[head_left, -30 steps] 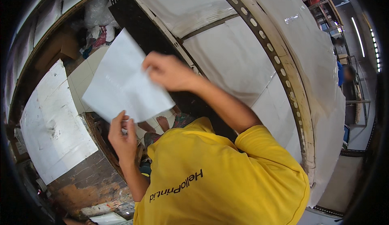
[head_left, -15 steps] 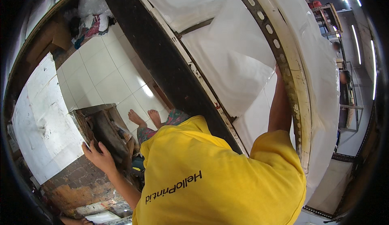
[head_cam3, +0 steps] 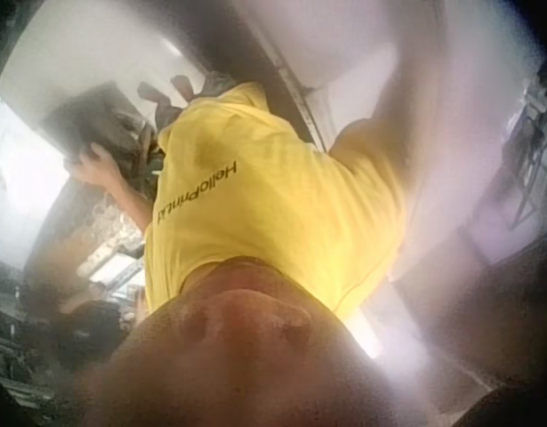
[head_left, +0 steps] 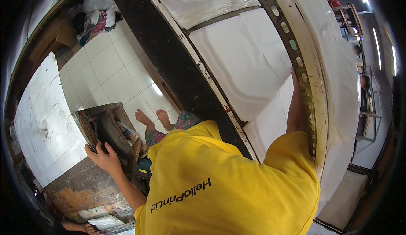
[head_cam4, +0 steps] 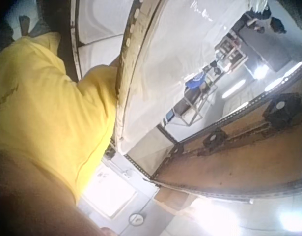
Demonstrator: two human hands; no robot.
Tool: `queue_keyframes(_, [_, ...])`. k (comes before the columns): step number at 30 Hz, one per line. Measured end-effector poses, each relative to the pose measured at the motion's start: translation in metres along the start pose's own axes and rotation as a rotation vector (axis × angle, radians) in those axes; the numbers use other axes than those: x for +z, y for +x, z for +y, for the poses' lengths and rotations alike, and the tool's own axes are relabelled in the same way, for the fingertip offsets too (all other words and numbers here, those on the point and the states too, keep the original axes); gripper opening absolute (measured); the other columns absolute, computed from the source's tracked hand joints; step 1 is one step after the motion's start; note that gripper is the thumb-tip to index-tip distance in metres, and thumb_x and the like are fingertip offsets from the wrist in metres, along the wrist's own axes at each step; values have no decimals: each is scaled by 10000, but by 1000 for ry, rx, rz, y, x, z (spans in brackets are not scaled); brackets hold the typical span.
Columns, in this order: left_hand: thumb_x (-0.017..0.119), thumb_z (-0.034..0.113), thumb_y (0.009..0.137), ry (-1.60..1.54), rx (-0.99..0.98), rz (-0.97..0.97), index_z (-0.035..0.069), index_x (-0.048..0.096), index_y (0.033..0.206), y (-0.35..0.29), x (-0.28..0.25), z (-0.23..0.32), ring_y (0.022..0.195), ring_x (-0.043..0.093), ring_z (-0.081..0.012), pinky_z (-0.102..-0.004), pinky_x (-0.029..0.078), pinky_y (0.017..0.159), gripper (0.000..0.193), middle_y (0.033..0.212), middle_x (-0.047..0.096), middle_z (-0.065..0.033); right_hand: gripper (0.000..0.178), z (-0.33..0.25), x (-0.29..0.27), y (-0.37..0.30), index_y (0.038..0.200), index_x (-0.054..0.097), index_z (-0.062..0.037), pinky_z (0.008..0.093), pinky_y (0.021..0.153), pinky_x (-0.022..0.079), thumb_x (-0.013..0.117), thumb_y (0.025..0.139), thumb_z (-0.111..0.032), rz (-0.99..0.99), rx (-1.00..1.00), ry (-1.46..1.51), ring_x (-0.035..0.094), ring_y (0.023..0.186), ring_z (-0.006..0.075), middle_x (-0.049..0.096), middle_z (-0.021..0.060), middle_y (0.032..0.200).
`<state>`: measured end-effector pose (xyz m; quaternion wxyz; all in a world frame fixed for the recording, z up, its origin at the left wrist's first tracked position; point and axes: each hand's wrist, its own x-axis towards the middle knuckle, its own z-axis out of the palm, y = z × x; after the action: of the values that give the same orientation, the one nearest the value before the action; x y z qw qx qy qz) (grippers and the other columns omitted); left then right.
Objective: The person repeatedly picks up large white sheets from a table and places them onto a metal rack. The person handles the sheets one at a time, stacking them in a neat pile on the rack.
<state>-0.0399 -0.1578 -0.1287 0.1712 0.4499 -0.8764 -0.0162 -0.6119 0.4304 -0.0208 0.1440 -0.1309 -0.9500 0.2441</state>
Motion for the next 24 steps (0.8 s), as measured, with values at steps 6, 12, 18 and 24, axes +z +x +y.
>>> queue_keyframes(6, [636, 200, 911, -20, 9, 9, -10, 667, 1040, 6, -4, 7, 1321, 399, -469, -504, 365, 1068, 248, 1427, 391, -316, 368, 10, -2, 1, 1276, 549, -60, 257, 659, 377, 573, 965, -256, 1, 27, -37, 451, 768, 105, 593, 34, 1018])
queue_keyframes(12, [664, 156, 865, -53, -16, 25, -9, 671, 1039, 4, -5, 2, 1309, 404, -470, -504, 349, 1078, 239, 1429, 393, -310, 381, 16, 9, 11, 1290, 550, -58, 248, 618, 360, 559, 974, -270, -44, 3, -187, 428, 732, 99, 586, 34, 1010])
queue_keyframes(18, [732, 135, 750, -133, -117, 79, -1, 674, 958, 3, -16, 6, 1322, 387, -470, -546, 301, 1104, 255, 1406, 428, -313, 395, -3, 5, 21, 1305, 551, -56, 239, 578, 343, 544, 982, -284, -32, -211, -215, 405, 696, 93, 579, 33, 1002])
queue_keyframes(24, [730, 171, 748, -246, -172, 111, -6, 681, 920, -2, -23, 0, 1331, 390, -455, -533, 318, 1112, 252, 1393, 440, -278, 410, -182, 59, -88, 1320, 551, -54, 231, 538, 326, 530, 991, -298, -335, -388, 556, 382, 660, 86, 573, 33, 994])
